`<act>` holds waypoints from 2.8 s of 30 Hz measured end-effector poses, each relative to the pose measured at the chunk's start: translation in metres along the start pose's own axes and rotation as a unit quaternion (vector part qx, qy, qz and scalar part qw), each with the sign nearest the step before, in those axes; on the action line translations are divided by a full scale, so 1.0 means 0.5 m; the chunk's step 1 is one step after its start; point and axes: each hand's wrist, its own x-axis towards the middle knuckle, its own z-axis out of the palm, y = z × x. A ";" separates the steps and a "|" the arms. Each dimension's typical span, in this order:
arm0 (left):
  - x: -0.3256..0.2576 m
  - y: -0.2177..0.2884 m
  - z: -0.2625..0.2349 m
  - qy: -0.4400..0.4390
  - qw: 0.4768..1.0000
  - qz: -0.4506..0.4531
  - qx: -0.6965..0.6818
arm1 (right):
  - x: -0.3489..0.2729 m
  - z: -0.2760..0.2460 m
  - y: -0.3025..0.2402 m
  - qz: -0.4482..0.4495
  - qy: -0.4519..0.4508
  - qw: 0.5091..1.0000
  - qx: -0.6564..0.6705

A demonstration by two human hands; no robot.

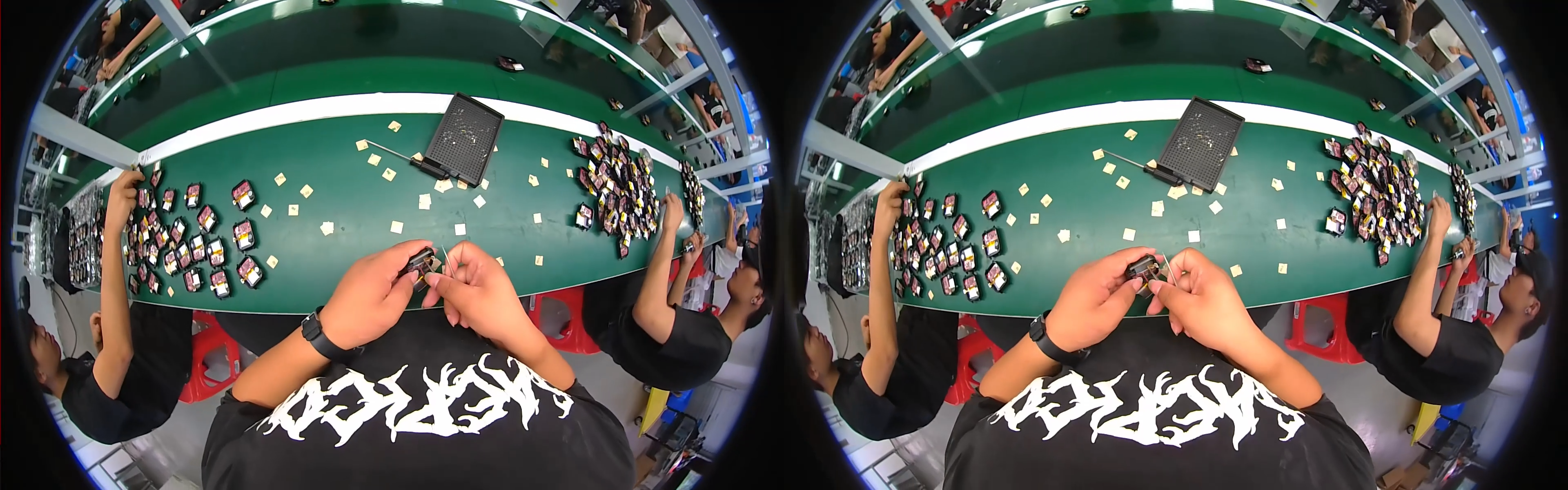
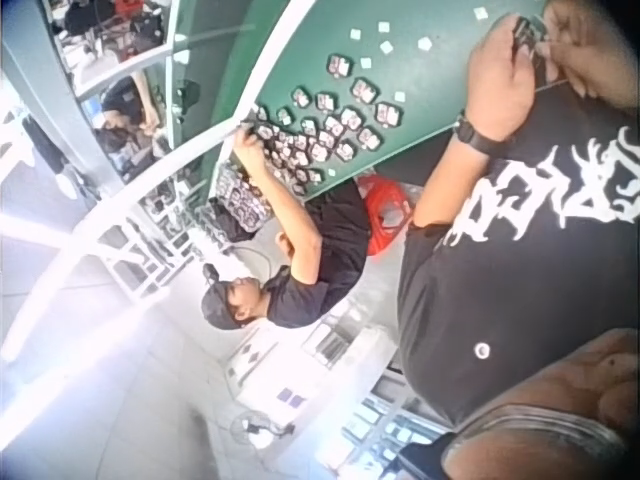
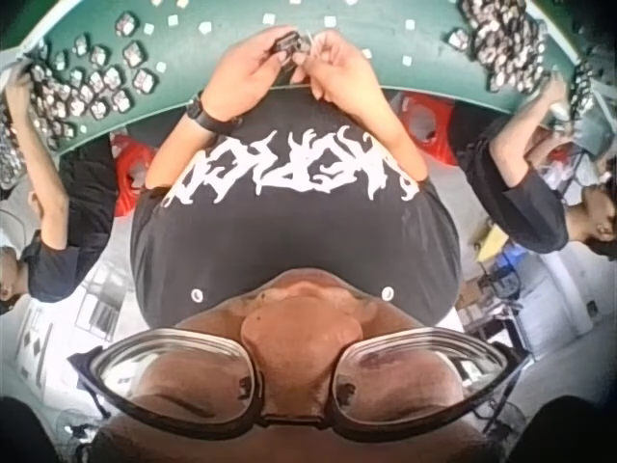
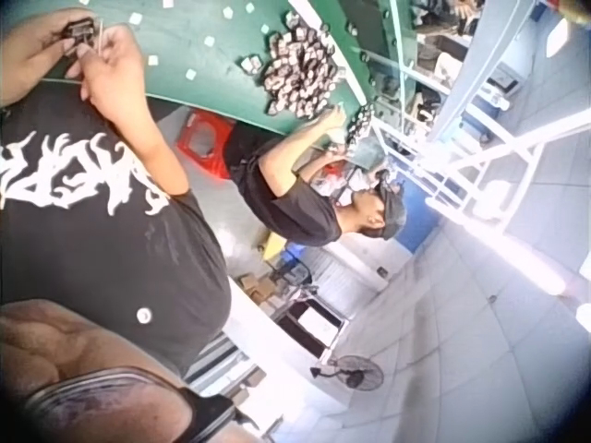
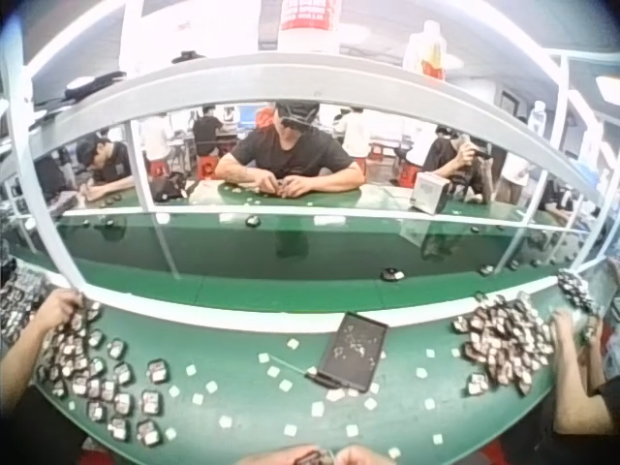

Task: Assembling internal components of smartwatches on a production line.

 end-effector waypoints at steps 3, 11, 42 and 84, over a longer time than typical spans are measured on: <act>-0.004 -0.003 -0.010 0.007 0.996 0.047 0.070 | -0.001 0.006 0.002 -0.001 -0.002 1.000 -0.004; -0.020 -0.021 -0.008 -0.002 0.999 0.011 0.037 | -0.007 0.015 0.000 0.006 -0.031 0.999 -0.017; -0.057 -0.036 -0.034 -0.075 0.898 -0.099 -0.422 | -0.014 0.025 0.057 -0.386 -0.040 0.860 -0.332; -0.054 -0.059 -0.014 0.077 0.997 0.019 -0.023 | 0.050 0.044 0.049 -0.274 0.047 0.935 -0.221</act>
